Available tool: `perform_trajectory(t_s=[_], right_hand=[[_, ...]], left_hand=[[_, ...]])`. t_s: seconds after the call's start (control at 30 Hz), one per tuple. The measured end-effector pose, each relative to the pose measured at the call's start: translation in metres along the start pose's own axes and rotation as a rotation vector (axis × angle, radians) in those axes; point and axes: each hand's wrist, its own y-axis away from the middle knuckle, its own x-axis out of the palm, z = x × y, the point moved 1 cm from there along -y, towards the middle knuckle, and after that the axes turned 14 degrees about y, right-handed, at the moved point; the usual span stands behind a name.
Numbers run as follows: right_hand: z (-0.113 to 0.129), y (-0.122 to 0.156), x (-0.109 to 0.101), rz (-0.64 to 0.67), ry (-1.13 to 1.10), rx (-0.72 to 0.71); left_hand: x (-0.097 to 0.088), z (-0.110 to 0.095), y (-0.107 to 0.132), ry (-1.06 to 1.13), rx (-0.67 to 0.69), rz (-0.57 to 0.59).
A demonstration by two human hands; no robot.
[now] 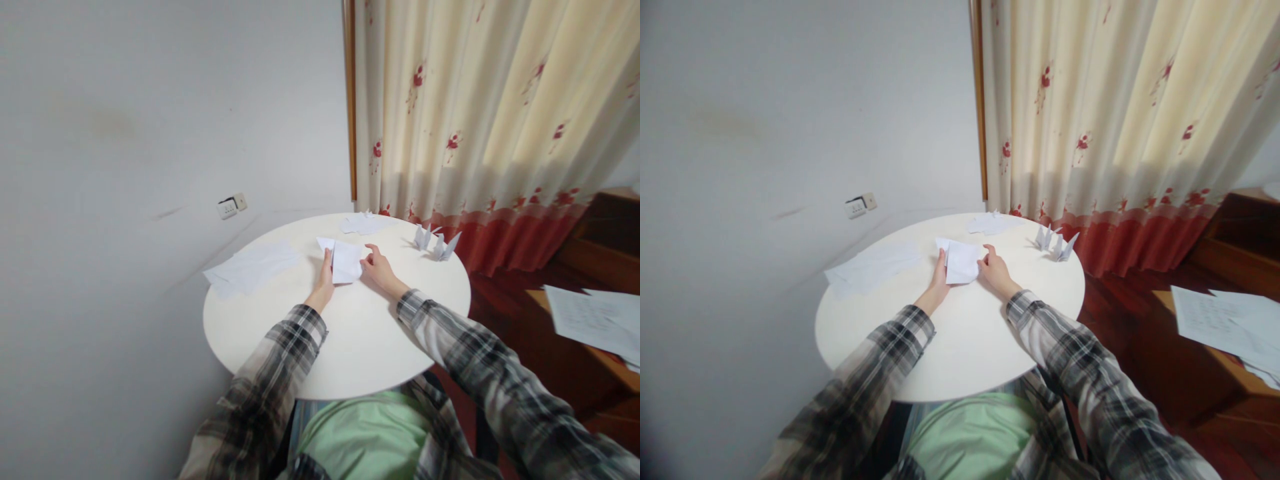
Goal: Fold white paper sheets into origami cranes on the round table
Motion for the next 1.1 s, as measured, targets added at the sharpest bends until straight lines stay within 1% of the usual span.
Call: perform_trajectory(t_s=[0.1,0.2,0.3,0.37,0.43,0.47,0.53,0.6,0.67,0.7,0.73,0.77,0.87,0.9,1.0,1.1], right_hand=[[0.0,-0.001,-0.002,-0.07,-0.025,0.012],[0.0,-0.001,-0.004,-0.126,-0.039,0.02],[0.001,-0.001,-0.005,-0.15,-0.051,0.011],[0.002,-0.001,-0.006,-0.162,-0.058,0.011],[0.002,0.0,-0.007,-0.167,-0.057,0.018],[0.002,0.0,-0.007,-0.165,-0.053,0.02],[0.002,0.0,-0.006,-0.152,-0.052,0.011],[0.001,-0.001,-0.004,-0.137,-0.056,-0.014],[0.0,-0.002,-0.002,-0.14,-0.047,-0.039],[-0.001,-0.002,-0.002,-0.148,-0.036,-0.047],[-0.001,-0.002,-0.001,-0.161,-0.024,-0.053],[-0.002,-0.002,-0.001,-0.175,-0.014,-0.06],[-0.001,-0.002,-0.003,-0.217,-0.009,-0.071],[-0.001,-0.002,-0.003,-0.228,-0.013,-0.068],[0.0,-0.002,-0.004,-0.241,-0.014,-0.025],[-0.001,-0.002,-0.004,-0.188,0.013,0.036]], left_hand=[[-0.001,0.002,-0.001,-0.003,-0.008,0.085],[-0.002,0.004,0.003,-0.067,-0.075,0.151],[-0.002,0.005,0.007,-0.129,-0.116,0.171],[-0.001,0.006,0.008,-0.113,-0.13,0.168],[-0.001,0.007,0.006,-0.073,-0.129,0.134],[-0.002,0.008,0.004,-0.061,-0.106,0.1],[-0.007,0.008,-0.002,-0.078,-0.006,0.0],[-0.015,0.006,-0.008,-0.129,0.157,-0.102],[-0.021,0.004,-0.013,-0.171,0.229,-0.173],[-0.023,0.004,-0.014,-0.18,0.233,-0.192],[-0.024,0.003,-0.015,-0.19,0.215,-0.188],[-0.024,0.002,-0.014,-0.202,0.19,-0.152],[-0.02,0.003,-0.011,-0.246,0.127,0.011],[-0.018,0.003,-0.009,-0.271,0.112,0.048],[-0.016,0.005,-0.006,-0.371,0.044,0.09],[-0.017,0.007,-0.004,-0.427,-0.023,0.122]])
